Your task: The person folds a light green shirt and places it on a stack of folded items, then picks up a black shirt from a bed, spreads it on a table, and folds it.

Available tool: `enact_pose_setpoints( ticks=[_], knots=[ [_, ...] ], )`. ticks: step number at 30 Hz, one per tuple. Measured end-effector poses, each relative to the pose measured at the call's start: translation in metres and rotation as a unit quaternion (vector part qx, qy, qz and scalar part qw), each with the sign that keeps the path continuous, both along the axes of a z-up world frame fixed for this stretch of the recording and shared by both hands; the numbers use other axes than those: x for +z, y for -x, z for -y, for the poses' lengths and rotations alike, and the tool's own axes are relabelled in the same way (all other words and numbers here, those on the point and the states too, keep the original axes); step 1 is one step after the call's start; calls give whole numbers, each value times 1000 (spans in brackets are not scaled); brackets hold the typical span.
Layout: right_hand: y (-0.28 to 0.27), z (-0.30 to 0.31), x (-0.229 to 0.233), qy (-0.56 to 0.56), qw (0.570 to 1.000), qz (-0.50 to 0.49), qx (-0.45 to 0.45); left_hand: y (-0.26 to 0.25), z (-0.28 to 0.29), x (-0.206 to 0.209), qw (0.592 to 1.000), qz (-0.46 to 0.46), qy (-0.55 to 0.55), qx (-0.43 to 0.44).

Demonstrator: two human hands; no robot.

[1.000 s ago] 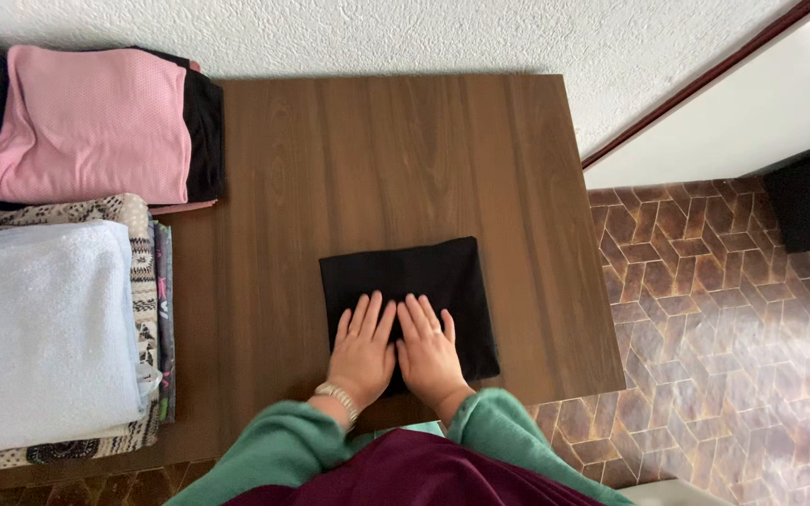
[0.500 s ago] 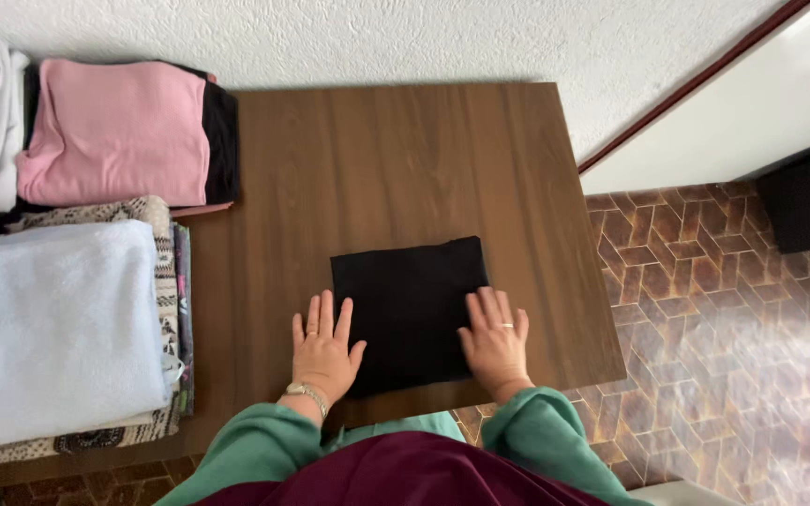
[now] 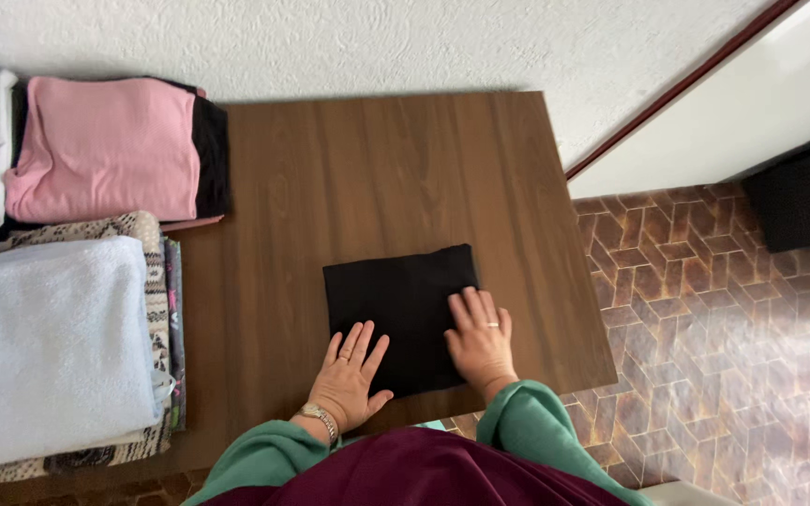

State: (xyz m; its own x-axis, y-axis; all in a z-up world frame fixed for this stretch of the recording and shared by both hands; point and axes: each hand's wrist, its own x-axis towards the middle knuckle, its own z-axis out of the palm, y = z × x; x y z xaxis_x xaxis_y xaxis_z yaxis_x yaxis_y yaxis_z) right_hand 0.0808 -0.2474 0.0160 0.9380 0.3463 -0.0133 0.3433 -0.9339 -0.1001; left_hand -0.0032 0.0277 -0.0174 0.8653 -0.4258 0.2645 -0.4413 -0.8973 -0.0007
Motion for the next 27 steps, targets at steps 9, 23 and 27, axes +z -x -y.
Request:
enact_pose_setpoints(
  ticks=[9,23,27],
  knots=[
    [-31,8,30,-133,923,-219,-288,-28,18,79,927,-373,2,41],
    [-44,39,110,-660,598,-292,-347,-55,25,61,906,-331,260,40],
    [-60,71,162,-591,724,-205,-290,-58,19,84,888,-375,262,34]
  ],
)
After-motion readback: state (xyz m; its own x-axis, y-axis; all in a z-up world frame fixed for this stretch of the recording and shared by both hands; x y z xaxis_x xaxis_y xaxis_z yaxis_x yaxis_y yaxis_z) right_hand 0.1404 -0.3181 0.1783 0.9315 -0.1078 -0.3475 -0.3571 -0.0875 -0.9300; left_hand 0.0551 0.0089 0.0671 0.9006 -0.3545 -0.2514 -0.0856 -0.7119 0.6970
